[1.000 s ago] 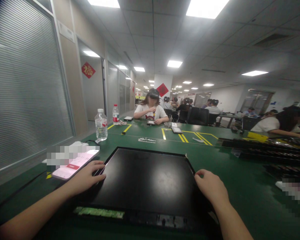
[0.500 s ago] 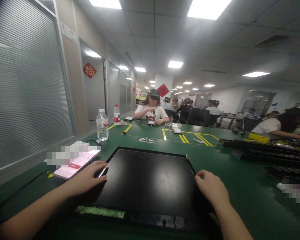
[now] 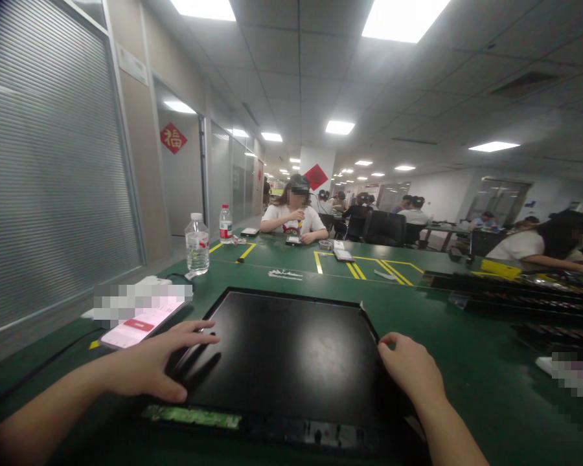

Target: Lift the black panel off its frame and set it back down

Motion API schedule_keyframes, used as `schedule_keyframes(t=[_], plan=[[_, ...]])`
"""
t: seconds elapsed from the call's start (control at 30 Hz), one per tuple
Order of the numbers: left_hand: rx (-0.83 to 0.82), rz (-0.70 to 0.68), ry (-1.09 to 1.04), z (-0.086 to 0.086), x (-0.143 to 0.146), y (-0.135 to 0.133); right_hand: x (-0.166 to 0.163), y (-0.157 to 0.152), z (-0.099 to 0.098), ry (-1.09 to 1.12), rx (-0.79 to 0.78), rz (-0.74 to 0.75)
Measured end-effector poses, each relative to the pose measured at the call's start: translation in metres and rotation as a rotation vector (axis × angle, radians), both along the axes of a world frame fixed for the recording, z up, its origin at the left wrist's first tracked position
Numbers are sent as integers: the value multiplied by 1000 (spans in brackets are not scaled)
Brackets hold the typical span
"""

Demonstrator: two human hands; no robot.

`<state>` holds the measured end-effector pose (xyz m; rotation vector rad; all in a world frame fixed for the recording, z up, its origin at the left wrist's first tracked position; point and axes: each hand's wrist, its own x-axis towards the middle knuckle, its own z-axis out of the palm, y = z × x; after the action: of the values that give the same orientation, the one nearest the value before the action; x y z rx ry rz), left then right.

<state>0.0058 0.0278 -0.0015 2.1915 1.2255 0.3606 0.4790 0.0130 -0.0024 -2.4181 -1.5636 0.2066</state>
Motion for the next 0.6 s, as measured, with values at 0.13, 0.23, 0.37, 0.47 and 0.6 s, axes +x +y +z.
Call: schedule_keyframes(t=[0.13, 0.23, 0.37, 0.47, 0.6], plan=[[-10, -64, 11, 0, 1, -1, -1, -1, 1, 2, 1, -1], [6, -89, -19, 2, 4, -1, -2, -1, 2, 3, 5, 0], [32, -125, -43, 6, 9, -4, -2, -2, 3, 1, 9, 6], [47, -149, -19, 8, 12, -4, -2, -1, 3, 5, 8, 3], [95, -190, 7, 6, 12, -4, -2, 0, 2, -2, 10, -7]])
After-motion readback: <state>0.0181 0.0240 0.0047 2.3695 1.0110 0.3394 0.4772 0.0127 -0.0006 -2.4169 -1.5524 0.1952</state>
